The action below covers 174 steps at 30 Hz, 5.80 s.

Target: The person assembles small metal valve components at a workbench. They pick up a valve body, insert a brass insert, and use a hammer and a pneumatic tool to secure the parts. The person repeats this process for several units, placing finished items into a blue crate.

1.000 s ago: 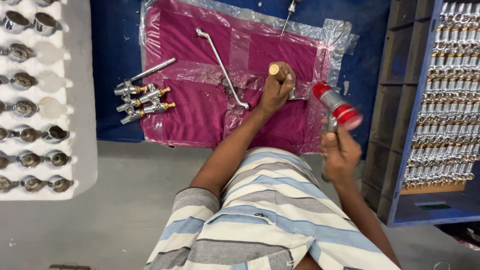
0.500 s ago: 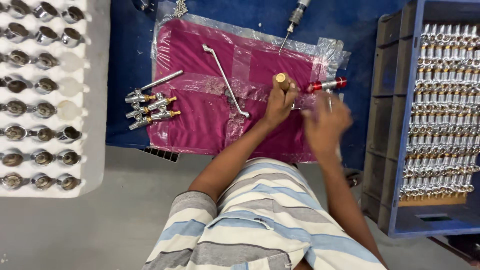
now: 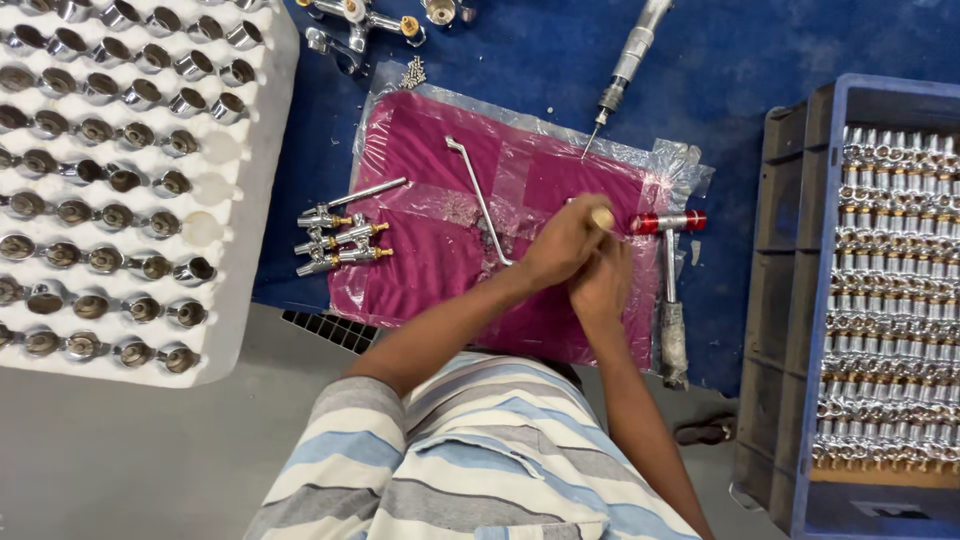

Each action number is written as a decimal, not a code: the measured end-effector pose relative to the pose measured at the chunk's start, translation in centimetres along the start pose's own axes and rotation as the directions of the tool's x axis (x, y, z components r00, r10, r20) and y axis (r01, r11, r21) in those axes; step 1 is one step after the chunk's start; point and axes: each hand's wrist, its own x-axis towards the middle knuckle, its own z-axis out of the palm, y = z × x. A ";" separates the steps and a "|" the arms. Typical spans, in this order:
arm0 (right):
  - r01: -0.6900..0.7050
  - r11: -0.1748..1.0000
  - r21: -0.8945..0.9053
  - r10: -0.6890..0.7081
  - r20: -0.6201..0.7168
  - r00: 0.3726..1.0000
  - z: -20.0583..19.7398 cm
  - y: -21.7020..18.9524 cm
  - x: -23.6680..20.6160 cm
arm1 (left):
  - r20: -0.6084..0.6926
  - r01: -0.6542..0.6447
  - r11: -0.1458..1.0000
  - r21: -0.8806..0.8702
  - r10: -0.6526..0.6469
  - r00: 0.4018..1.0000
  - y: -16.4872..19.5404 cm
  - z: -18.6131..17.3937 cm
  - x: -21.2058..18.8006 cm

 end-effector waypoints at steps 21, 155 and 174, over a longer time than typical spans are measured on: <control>-0.144 0.946 0.290 0.173 -0.079 0.982 -0.8 -0.2 -0.7 | 0.508 -0.241 0.774 0.585 -0.118 0.853 -3.5 -6.0 1.6; 0.183 0.395 0.900 0.122 -0.249 0.961 -9.5 -9.2 -3.1 | 0.527 0.597 -0.398 -0.696 -0.848 0.050 -3.0 6.7 -13.3; -0.403 -0.475 0.782 0.209 0.546 0.812 -4.7 -0.7 11.0 | -0.180 0.380 0.918 -0.114 -0.396 0.901 5.6 -8.9 -18.1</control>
